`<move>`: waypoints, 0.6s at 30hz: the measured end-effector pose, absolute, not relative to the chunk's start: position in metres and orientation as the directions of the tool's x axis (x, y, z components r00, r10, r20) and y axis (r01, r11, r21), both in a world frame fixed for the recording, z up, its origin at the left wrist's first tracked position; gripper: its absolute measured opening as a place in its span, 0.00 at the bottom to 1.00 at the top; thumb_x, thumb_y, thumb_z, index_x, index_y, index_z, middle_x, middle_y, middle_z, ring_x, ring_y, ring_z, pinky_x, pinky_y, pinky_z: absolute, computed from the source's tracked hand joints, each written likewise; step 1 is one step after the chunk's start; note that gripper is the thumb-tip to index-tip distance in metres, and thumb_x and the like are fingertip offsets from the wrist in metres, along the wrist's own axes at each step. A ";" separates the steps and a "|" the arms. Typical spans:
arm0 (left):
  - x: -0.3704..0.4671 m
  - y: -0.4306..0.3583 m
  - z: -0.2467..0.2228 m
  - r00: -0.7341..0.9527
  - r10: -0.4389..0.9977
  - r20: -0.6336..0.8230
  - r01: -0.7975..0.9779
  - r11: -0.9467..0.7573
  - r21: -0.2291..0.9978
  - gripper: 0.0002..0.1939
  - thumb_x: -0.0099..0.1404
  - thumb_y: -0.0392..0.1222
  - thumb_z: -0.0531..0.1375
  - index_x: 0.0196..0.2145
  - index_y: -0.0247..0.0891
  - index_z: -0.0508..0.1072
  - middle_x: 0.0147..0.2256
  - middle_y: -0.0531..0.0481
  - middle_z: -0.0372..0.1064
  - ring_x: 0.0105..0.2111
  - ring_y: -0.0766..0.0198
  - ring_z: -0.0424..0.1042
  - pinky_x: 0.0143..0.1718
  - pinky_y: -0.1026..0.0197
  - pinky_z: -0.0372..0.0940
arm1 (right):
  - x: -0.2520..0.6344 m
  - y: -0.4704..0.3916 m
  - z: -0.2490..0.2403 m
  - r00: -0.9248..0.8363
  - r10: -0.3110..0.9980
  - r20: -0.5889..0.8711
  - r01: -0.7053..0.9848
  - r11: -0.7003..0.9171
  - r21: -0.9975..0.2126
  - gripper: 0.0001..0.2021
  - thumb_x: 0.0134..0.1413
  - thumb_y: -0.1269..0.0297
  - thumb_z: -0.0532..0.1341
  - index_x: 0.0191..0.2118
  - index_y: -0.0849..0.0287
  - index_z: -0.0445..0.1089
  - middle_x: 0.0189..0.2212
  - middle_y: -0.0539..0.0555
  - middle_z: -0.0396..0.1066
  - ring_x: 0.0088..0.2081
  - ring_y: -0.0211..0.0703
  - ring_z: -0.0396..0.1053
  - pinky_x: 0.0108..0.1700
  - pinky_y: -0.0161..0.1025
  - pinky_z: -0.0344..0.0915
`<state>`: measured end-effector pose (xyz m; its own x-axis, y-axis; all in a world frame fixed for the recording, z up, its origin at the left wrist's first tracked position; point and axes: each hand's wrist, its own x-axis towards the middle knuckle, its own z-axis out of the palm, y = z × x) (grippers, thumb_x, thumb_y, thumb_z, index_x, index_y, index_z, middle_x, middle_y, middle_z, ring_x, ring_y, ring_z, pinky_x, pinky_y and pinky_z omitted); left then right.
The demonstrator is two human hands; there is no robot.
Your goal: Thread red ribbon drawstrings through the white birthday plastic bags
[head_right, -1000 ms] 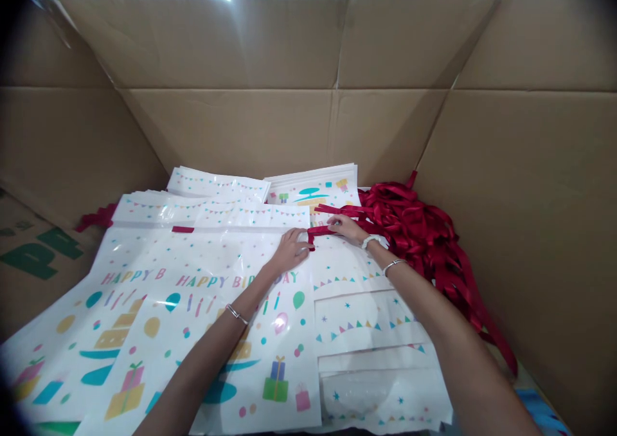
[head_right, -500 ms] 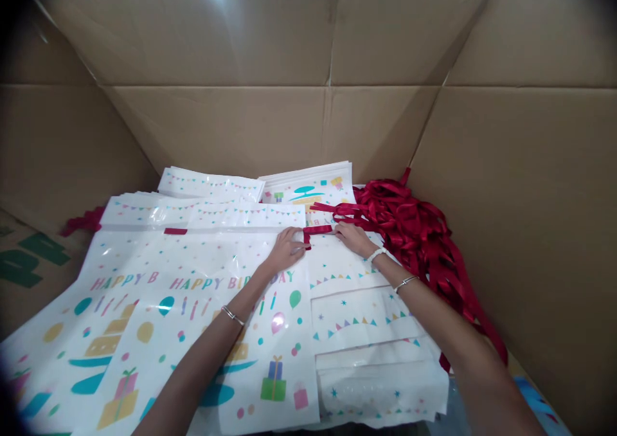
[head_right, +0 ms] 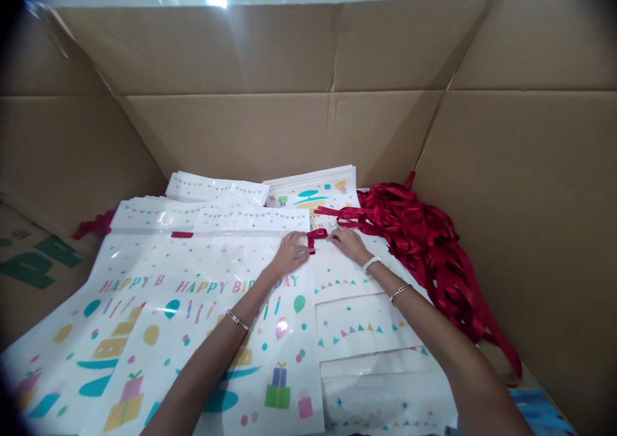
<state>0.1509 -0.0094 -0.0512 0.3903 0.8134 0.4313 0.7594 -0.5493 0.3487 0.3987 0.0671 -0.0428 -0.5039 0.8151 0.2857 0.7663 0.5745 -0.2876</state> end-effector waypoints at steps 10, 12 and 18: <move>0.153 -0.011 -0.050 0.370 0.835 0.408 0.775 -0.520 0.360 0.15 0.66 0.39 0.59 0.46 0.50 0.82 0.59 0.45 0.61 0.61 0.48 0.55 0.61 0.44 0.53 | 0.338 0.055 -0.039 -0.502 0.819 0.278 0.776 0.568 -0.273 0.11 0.67 0.69 0.55 0.41 0.60 0.76 0.40 0.58 0.72 0.44 0.45 0.68 0.42 0.36 0.59; 0.153 -0.011 -0.049 0.368 0.837 0.406 0.776 -0.517 0.362 0.15 0.66 0.39 0.60 0.46 0.50 0.82 0.59 0.45 0.61 0.61 0.48 0.55 0.61 0.44 0.54 | 0.335 0.049 -0.040 -0.436 0.856 0.277 0.798 0.510 -0.320 0.10 0.65 0.69 0.55 0.41 0.61 0.75 0.40 0.59 0.72 0.44 0.46 0.68 0.42 0.36 0.59; 0.153 -0.010 -0.049 0.374 0.831 0.412 0.771 -0.526 0.360 0.15 0.65 0.38 0.60 0.46 0.49 0.82 0.58 0.45 0.62 0.60 0.48 0.56 0.61 0.44 0.54 | 0.344 0.036 -0.043 -0.177 0.971 0.160 0.611 0.236 -0.755 0.20 0.55 0.73 0.57 0.54 0.61 0.69 0.43 0.58 0.76 0.44 0.46 0.72 0.48 0.39 0.64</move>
<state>0.1530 -0.0101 -0.0494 0.3741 0.8309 0.4120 0.7706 -0.5256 0.3604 0.3438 0.0362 -0.0426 -0.1771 0.9710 0.1604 0.6111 0.2362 -0.7555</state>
